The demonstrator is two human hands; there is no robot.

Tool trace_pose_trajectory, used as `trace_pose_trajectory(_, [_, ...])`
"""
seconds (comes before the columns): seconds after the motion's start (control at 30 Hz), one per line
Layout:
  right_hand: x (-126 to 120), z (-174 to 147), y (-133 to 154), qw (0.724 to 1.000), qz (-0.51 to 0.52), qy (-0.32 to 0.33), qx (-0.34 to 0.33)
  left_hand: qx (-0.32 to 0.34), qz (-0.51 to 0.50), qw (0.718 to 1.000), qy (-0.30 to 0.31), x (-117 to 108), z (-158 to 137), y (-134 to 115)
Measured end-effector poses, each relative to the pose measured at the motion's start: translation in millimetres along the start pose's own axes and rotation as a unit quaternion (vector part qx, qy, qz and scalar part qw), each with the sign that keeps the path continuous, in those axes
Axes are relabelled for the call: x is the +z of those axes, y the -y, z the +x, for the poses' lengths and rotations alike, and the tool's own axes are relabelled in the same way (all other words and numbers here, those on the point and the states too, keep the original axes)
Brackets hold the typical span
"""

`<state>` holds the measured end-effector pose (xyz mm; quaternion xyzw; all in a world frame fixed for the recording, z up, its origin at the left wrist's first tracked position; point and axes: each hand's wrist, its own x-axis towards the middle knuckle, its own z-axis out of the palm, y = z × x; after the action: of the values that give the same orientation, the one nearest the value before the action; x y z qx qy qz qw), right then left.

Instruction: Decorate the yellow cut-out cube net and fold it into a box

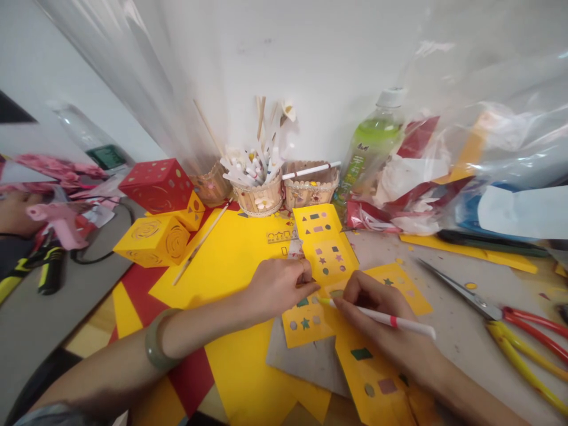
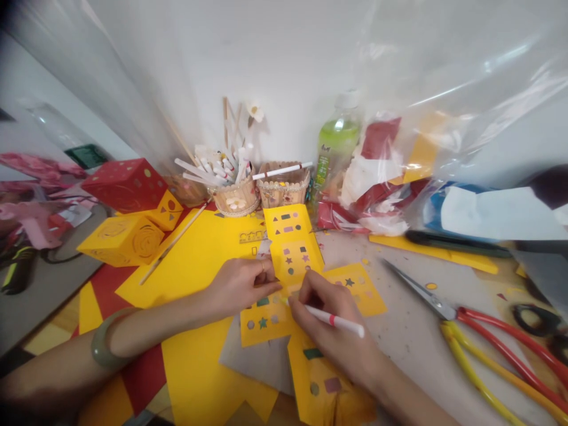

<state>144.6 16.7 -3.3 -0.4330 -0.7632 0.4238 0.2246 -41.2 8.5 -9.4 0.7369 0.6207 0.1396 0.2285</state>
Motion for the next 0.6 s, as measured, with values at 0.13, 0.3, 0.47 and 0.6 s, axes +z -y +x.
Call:
trace_pose_trajectory(0.13, [0.4,-0.5,-0.4,1.000,0.009,0.002,0.001,-0.004,-0.001,1.000,-0.001,0.0,-0.4,0.2])
trace_pose_trajectory(0.3, [0.1,-1.0,0.1,1.000,0.012,-0.002,0.003,0.001,-0.003,1.000,-0.003,0.7,-0.1,0.2])
trace_pose_trajectory(0.47, [0.5,-1.4,-1.1,1.000,0.008,0.007,0.000,0.000,0.002,1.000,-0.002,1.2,0.1,1.0])
trace_pose_trajectory(0.6, [0.0,-0.8,-1.6,1.000,0.005,0.007,-0.004,0.001,0.003,1.000,-0.003,1.3,0.3,1.4])
